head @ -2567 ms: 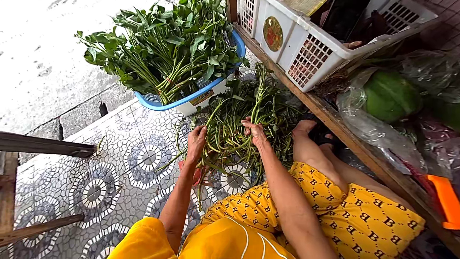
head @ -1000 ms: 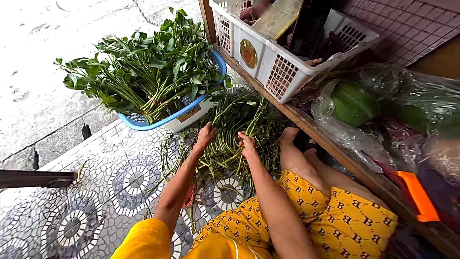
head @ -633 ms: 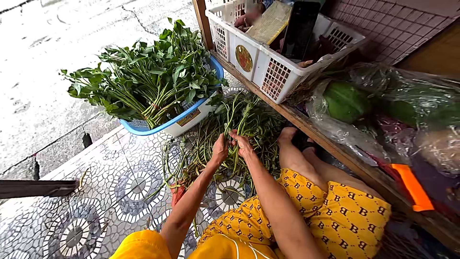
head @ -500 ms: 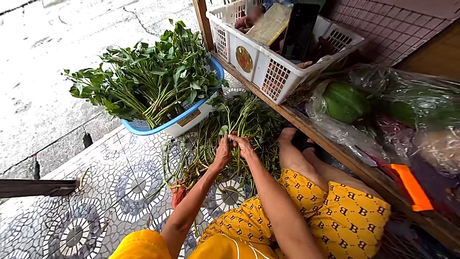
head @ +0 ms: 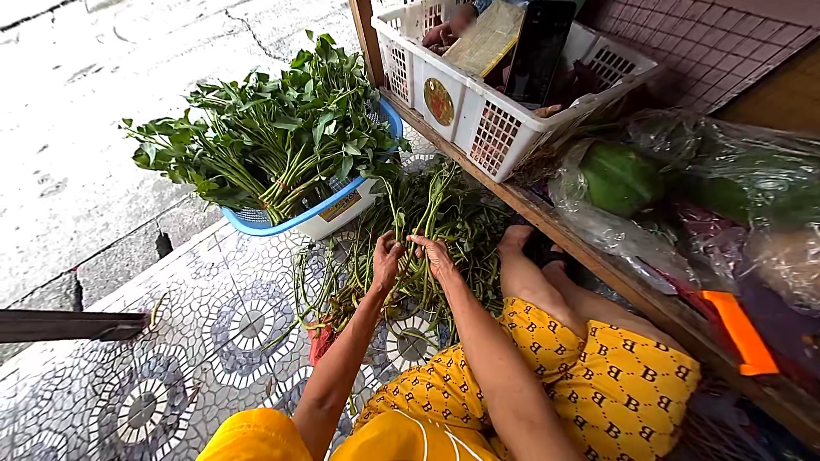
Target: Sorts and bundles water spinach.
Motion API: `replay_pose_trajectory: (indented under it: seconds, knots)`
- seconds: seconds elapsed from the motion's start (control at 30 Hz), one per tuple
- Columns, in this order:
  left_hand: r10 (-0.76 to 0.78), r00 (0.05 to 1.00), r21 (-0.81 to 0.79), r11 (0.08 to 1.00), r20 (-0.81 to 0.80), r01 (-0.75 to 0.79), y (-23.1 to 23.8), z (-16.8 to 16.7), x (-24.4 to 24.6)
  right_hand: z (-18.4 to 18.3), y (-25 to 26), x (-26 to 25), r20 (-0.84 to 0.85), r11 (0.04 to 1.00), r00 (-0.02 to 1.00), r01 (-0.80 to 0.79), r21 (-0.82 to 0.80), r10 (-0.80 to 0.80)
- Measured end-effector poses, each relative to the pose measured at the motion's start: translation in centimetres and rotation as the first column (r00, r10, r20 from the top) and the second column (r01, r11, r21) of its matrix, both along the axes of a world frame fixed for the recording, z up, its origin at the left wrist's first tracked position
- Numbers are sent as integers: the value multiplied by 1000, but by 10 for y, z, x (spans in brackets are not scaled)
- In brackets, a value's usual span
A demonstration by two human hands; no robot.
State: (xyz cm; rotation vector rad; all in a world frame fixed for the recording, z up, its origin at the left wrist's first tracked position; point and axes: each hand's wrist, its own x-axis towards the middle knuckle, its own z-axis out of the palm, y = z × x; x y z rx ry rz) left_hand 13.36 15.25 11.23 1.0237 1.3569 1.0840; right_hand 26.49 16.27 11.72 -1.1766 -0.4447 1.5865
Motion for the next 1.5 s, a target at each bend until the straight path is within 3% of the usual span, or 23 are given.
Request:
replay_pose_trajectory:
  seconds: [0.1,0.27,0.43,0.53,0.63,0.7,0.8,0.97,1.03,1.13,1.2,1.33,1.43,1.5]
  knots:
    - [4,1000,21,1000,-9,-4,4,5,1,1,-2,-2,39,1000,999,-27,-4,27]
    - [-56,929,124,986,-366,109,-2,10,12,1,-4,-3,109,997,993,-29,-70,36]
    - [-116,846,116,972,-520,205,2,32,9,-1,-1,2,79,997,997,4,-73,2]
    - [-101,872,189,958,-478,214,22,35,5,1,-3,0,35,997,998,-45,-58,47]
    - [-281,922,175,926,-267,334,43,35,-3,7,-6,0,-4,994,994,-109,-25,108]
    - [-403,898,155,890,-175,430,52,34,-9,7,-5,0,-19,989,989,-146,-6,145]
    - [-498,799,175,801,-338,573,58,42,-16,5,-5,0,-34,986,985,-168,-12,168]
    - [-135,506,333,606,-852,722,63,51,-32,1,-3,0,-34,987,989,-148,-54,146]
    - [-22,393,323,529,-919,784,68,53,-38,0,-4,-1,-16,988,990,-143,-65,142]
    - [57,363,348,455,-930,820,69,55,-46,2,-4,-2,-8,988,990,-142,-68,142]
    - [1,388,333,516,-922,789,64,53,-48,5,-3,-2,-19,986,987,-162,-47,162]
    - [-85,543,316,735,-835,600,51,38,-38,10,1,-2,-25,984,984,-177,-36,176]
    - [-95,444,122,892,-891,435,60,52,-35,5,-3,3,23,967,970,-238,-93,241]
    - [-150,353,-24,941,-924,337,79,67,-34,0,-7,6,39,960,963,-262,-94,267]
